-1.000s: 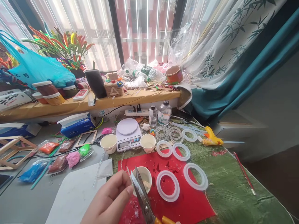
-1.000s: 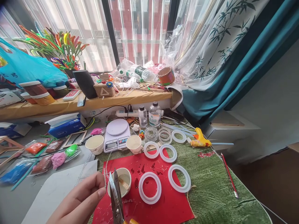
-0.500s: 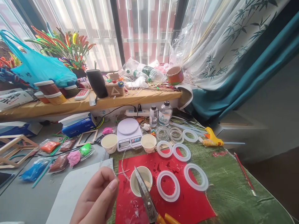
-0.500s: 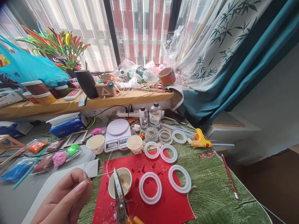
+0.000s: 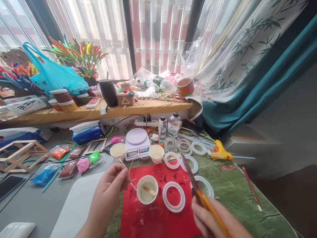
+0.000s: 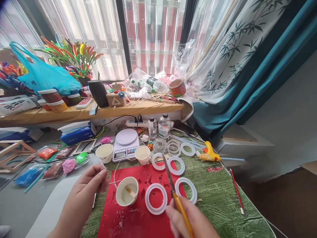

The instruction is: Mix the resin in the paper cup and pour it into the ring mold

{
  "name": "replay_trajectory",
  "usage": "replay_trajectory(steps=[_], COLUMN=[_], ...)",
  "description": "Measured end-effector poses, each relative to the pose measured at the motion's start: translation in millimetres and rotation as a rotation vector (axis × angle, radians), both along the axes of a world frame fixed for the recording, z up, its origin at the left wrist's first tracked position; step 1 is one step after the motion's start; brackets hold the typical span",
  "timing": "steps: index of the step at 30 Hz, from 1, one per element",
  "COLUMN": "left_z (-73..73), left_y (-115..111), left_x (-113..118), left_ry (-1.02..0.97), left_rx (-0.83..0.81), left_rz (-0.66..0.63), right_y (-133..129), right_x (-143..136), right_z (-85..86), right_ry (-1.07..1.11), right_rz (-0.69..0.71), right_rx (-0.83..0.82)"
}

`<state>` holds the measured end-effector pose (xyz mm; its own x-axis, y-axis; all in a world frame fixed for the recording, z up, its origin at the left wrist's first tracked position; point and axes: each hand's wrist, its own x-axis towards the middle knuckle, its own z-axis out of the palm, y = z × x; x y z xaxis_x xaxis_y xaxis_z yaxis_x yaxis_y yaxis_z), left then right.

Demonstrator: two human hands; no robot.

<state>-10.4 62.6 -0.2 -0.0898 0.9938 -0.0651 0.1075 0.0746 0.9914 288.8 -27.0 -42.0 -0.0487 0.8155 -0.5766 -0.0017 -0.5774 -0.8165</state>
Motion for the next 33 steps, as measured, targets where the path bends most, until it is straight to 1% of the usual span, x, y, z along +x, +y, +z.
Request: replay_trajectory(steps=[1, 2, 3, 4, 5, 6, 8, 10, 11, 13, 15, 17, 19, 21, 23, 25, 28, 29, 30, 32, 33], left_z=[-0.3, 0.3, 2.0, 4.5, 7.5, 10.6, 15.2, 15.8, 14.5, 10.0, 5.3, 2.4, 1.2, -0.1, -4.4, -13.2, -30.7, -35.6, -39.1, -41.3, -40.0], left_y=[4, 7, 9, 10, 11, 11, 9, 5, 2, -4, -9, -12, -14, -18, -25, -35, -50, -53, -55, -54, -52], left_x=[-1, -3, -5, -8, -12, -17, -31, -48, -57, -74, -88, -96, -98, -92, -78, -58, -23, -13, -3, 12, 18], left_ry=[0.02, 0.065, 0.124, 0.15, 0.167, 0.205, 0.48, 0.784, 0.843, 0.911, 0.957, 0.985, 0.996, 0.992, 0.956, 0.879, 0.753, 0.703, 0.589, 0.459, 0.445], left_rx=[0.032, 0.061, 0.079, 0.082, 0.087, 0.087, 0.066, 0.007, -0.012, -0.033, -0.039, -0.047, -0.043, 0.008, 0.094, 0.146, 0.205, 0.232, 0.258, 0.243, 0.203], left_rz=[0.028, 0.045, 0.054, 0.053, 0.06, 0.052, 0.011, 0.01, 0.033, 0.086, 0.148, 0.179, 0.196, 0.231, 0.241, 0.174, 0.0, -0.037, -0.061, -0.091, -0.09], right_y=[5, 9, 13, 16, 18, 20, 20, 20, 21, 23, 29, 36, 41, 45, 46, 46, 46, 46, 46, 45, 44], right_x=[14, 29, 45, 61, 76, 90, 111, 125, 131, 140, 148, 153, 154, 154, 153, 152, 154, 154, 154, 152, 151], right_z=[-0.6, -0.4, 0.6, 2.1, 3.8, 5.2, 5.6, 0.8, -3.5, -14.3, -25.3, -33.8, -39.1, -42.5, -45.3, -48.8, -55.4, -57.5, -59.5, -62.3, -63.1], right_ry=[-0.157, -0.303, -0.453, -0.585, -0.736, -0.87, -1.052, -1.107, -1.108, -1.095, -1.12, -1.146, -1.175, -1.184, -1.203, -1.238, -1.318, -1.341, -1.363, -1.396, -1.409], right_rz=[-0.011, -0.008, -0.001, 0.043, 0.064, 0.095, 0.071, 0.023, -0.006, -0.022, -0.008, 0.072, 0.115, 0.114, 0.104, 0.11, 0.146, 0.158, 0.163, 0.161, 0.153], right_rx=[-0.047, -0.043, 0.075, 0.219, 0.258, 0.232, 0.27, 0.23, 0.224, 0.278, 0.264, 0.231, 0.222, 0.256, 0.282, 0.3, 0.348, 0.37, 0.394, 0.434, 0.453])
